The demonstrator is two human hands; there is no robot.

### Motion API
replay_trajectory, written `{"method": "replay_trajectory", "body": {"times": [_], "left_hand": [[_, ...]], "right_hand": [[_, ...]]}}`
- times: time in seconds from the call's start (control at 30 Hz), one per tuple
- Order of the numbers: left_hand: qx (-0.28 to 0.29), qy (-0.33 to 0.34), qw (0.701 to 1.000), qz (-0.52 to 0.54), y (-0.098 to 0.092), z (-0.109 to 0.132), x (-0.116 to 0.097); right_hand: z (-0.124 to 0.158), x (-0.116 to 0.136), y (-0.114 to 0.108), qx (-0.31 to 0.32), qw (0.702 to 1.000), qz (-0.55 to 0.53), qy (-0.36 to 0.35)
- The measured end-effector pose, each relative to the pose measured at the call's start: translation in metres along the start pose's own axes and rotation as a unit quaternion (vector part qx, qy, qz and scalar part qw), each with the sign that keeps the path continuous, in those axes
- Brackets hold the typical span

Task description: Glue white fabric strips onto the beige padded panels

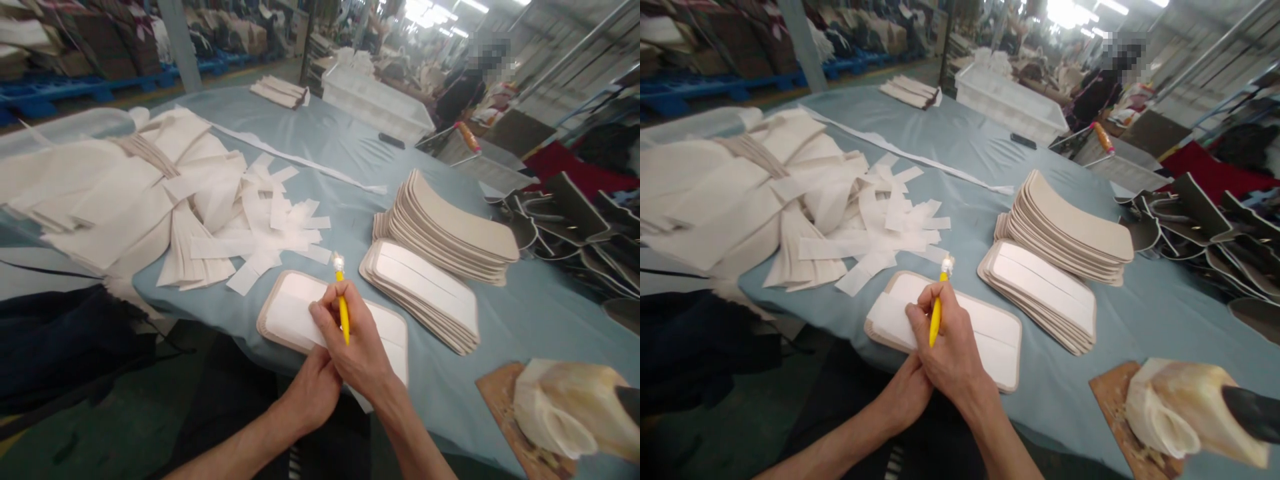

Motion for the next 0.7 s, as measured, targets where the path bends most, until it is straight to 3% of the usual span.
{"method": "replay_trajectory", "body": {"times": [0.1,0.2,0.3,0.4,0.47,0.57,0.7], "left_hand": [[0.020,-0.026,0.999,0.009,0.003,-0.003,0.003],[0.098,-0.075,0.992,0.021,0.009,0.004,0.007],[0.148,-0.041,0.982,-0.108,0.008,0.020,0.001],[0.128,0.036,0.955,-0.264,0.000,0.035,-0.008],[0.071,0.157,0.919,-0.354,-0.009,0.041,-0.020],[-0.029,0.334,0.827,-0.452,-0.025,0.045,-0.036],[-0.113,0.413,0.722,-0.543,-0.049,0.041,-0.043]], "right_hand": [[-0.005,-0.006,0.000,0.026,0.999,0.037,0.019],[-0.011,-0.021,-0.001,0.059,0.995,0.070,0.046],[-0.015,-0.035,-0.003,0.082,0.989,0.113,0.055],[-0.018,-0.041,-0.004,0.102,0.982,0.153,0.044],[-0.020,-0.041,-0.003,0.108,0.978,0.177,0.032],[-0.023,-0.042,-0.001,0.101,0.971,0.215,0.017],[-0.026,-0.051,0.002,0.096,0.967,0.234,0.014]]}}
Point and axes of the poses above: each hand's wrist, its own z-axis away from the middle knuckle, its own y-axis out of the palm, x = y × z, the point moved 4 cm from there along -z, towards the middle knuckle
